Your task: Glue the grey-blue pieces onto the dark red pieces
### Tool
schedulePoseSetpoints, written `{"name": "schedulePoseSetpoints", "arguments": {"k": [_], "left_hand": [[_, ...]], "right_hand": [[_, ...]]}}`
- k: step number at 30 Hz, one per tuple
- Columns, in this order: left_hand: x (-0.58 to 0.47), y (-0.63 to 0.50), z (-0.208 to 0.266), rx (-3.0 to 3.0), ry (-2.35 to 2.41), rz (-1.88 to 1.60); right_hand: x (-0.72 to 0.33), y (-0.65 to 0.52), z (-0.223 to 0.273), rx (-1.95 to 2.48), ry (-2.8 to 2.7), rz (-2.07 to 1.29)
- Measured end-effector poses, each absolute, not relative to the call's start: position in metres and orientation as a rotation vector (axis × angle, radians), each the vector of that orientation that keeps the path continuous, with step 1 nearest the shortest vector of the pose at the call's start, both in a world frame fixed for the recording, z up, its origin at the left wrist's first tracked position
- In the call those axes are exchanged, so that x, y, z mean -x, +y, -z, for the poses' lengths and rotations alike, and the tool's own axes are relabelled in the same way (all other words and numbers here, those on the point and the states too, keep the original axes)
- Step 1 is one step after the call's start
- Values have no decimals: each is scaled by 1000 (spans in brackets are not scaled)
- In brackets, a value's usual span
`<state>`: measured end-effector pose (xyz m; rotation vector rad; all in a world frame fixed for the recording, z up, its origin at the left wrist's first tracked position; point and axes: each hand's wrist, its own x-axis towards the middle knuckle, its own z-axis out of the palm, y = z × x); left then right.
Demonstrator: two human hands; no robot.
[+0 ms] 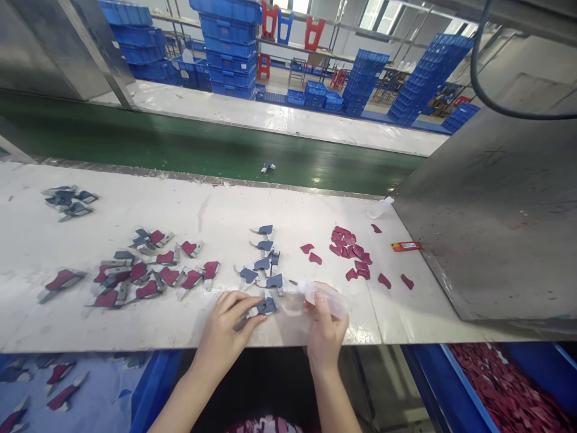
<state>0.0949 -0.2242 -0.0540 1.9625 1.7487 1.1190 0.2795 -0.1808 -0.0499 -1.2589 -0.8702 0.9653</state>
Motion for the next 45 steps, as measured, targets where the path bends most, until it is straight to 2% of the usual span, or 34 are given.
{"name": "schedulePoseSetpoints", "arguments": {"k": [5, 8, 11, 16, 22, 26, 30, 35, 40, 45], "left_hand": [[-53, -195, 9, -2078, 1676, -906], [-23, -126, -27, -2139, 1668, -851], [-2, -26, -47, -2111, 1931, -806], [9, 117, -29, -2028, 2174, -770], [12, 165, 3, -2020, 2110, -899], [9, 156, 1, -2068, 2033, -931], [-9, 120, -8, -2185, 1854, -807], [-35, 32, -19, -2246, 1562, -691], [-50, -90, -31, -2211, 1762, -971], [-72, -199, 8, -2155, 1804, -969]], "right_hand": [[-305, -150, 40, 1311, -1063, -903], [-301, -135, 41, 1313, -1217, -951], [-291, -130, 45, 1324, -1343, -1029], [-307, -136, 37, 1273, -1597, -1055], [-351, -103, 20, 1395, -1770, -756], [-344, -72, 29, 1573, -1835, -493], [-324, -66, 35, 1598, -1886, -458], [-321, -76, 31, 1567, -1884, -604], [-339, -113, 30, 1477, -1674, -687], [-339, -168, 32, 1444, -1261, -1133]]}}
